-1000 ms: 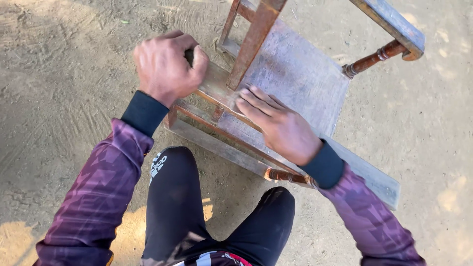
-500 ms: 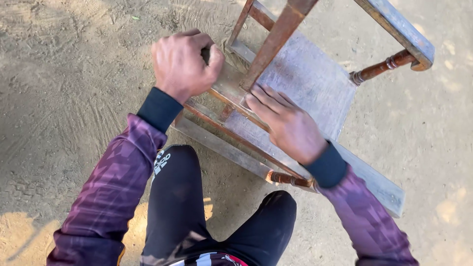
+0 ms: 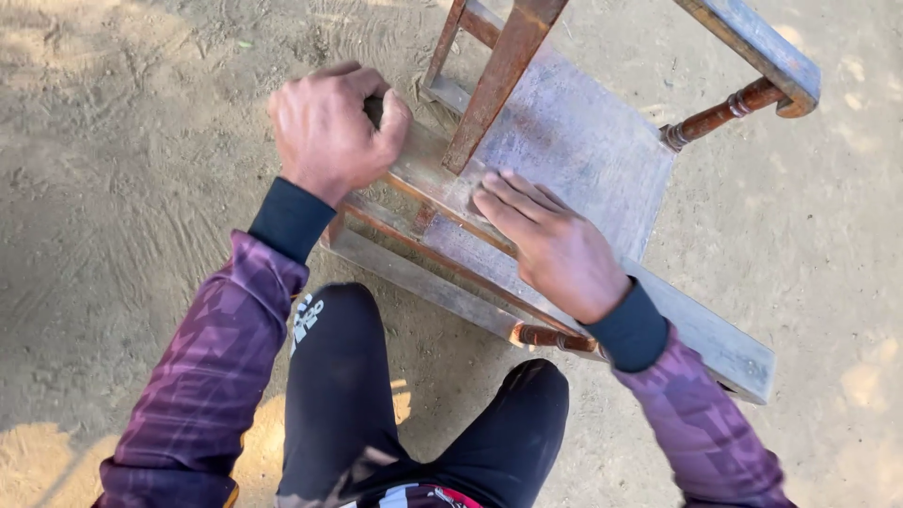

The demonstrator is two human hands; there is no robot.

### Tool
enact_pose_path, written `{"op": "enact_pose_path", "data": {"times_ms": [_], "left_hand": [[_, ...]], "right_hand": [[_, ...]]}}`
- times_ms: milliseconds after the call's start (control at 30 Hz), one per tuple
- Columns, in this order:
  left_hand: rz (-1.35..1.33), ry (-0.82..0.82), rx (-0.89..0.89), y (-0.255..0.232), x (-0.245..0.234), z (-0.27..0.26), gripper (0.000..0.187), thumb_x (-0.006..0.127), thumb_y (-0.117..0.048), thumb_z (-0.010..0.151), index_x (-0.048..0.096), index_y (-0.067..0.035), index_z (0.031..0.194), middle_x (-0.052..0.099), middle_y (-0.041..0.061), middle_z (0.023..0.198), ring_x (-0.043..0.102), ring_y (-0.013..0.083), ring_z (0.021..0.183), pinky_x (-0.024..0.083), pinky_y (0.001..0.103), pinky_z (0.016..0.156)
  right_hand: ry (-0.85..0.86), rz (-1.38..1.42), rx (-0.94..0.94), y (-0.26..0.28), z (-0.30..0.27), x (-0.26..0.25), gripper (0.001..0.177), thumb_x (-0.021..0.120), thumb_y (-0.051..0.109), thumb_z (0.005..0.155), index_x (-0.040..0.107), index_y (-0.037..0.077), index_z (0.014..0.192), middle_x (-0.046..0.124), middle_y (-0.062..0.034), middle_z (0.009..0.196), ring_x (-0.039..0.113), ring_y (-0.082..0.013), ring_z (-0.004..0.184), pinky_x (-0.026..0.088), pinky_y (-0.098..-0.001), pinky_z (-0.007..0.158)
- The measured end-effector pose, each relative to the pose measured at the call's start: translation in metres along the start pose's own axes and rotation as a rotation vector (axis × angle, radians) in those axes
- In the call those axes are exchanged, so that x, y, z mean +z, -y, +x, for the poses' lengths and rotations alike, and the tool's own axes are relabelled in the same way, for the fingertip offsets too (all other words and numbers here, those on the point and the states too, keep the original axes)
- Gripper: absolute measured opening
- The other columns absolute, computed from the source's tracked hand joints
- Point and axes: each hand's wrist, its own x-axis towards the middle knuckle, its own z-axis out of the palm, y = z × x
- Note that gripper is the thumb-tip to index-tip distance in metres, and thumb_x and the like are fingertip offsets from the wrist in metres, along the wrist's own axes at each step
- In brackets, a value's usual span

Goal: Sand the wooden armrests and frame of a chair using sandpaper to prepare the surface.

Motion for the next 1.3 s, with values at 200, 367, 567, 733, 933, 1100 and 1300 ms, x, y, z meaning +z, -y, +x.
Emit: {"op": "enact_pose_path", "data": {"times_ms": [200,367,567,733,933,1100,1300], "left_hand": [[0.033,0.052,0.012,0.005,0.005,-0.002,0.025,0.053,-0.031,0.08,0.067,-0.015,0.067,0.05,-0.005,0.058,0.032,0.0111,0.038,0.022,0.029,0.038],[0.047,0.019,0.017,0.005,0.006,-0.001,0.026,0.053,-0.03,0.081,0.068,-0.014,0.067,0.051,-0.004,0.057,0.029,0.0113,0.036,0.02,0.028,0.035],[0.031,0.011,0.013,0.005,0.005,-0.001,0.024,0.054,-0.029,0.078,0.068,-0.013,0.066,0.051,-0.004,0.055,0.03,0.0121,0.035,0.022,0.028,0.035],[0.044,-0.012,0.04,0.005,0.002,0.0,0.026,0.055,-0.03,0.082,0.069,-0.014,0.067,0.049,-0.005,0.055,0.025,0.0108,0.039,0.02,0.028,0.039],[0.076,0.031,0.002,0.006,0.006,-0.005,0.025,0.053,-0.032,0.082,0.069,-0.018,0.068,0.049,-0.006,0.057,0.028,0.0119,0.042,0.023,0.03,0.043],[0.06,0.045,0.013,0.01,0.01,-0.004,0.026,0.052,-0.031,0.082,0.067,-0.015,0.068,0.05,-0.005,0.058,0.026,0.01,0.038,0.019,0.028,0.037],[0.067,-0.007,0.057,0.008,0.006,-0.003,0.023,0.056,-0.029,0.082,0.069,-0.016,0.069,0.053,-0.005,0.058,0.027,0.0102,0.038,0.019,0.027,0.037]], "right_hand": [[0.023,0.047,-0.008,-0.002,-0.002,-0.016,0.056,0.057,-0.011,0.066,0.055,-0.005,0.122,0.056,-0.0161,0.13,0.05,-0.03,0.125,0.037,-0.0381,0.11],[-0.012,0.011,-0.015,-0.002,0.015,-0.008,0.05,0.056,-0.011,0.068,0.055,-0.008,0.117,0.058,-0.0199,0.126,0.054,-0.0324,0.122,0.041,-0.0385,0.106],[0.009,0.045,0.005,-0.014,0.001,0.005,0.05,0.054,-0.011,0.071,0.055,-0.007,0.121,0.056,-0.0207,0.13,0.051,-0.0339,0.124,0.04,-0.0391,0.106],[0.01,-0.16,-0.039,-0.018,0.008,0.009,0.047,0.058,-0.006,0.077,0.055,-0.003,0.124,0.058,-0.0188,0.128,0.054,-0.0312,0.122,0.04,-0.0365,0.107],[0.029,-0.131,-0.003,-0.003,0.012,-0.006,0.046,0.054,-0.006,0.072,0.058,-0.005,0.118,0.058,-0.0159,0.13,0.054,-0.0243,0.123,0.04,-0.0333,0.106],[0.026,-0.042,0.013,-0.001,-0.001,-0.008,0.05,0.055,-0.006,0.074,0.054,-0.004,0.124,0.053,-0.0167,0.135,0.048,-0.0289,0.128,0.038,-0.0381,0.106],[0.036,-0.073,-0.036,-0.012,0.009,0.016,0.055,0.055,-0.007,0.075,0.047,-0.005,0.13,0.051,-0.0205,0.136,0.045,-0.0306,0.13,0.033,-0.0363,0.112]]}}
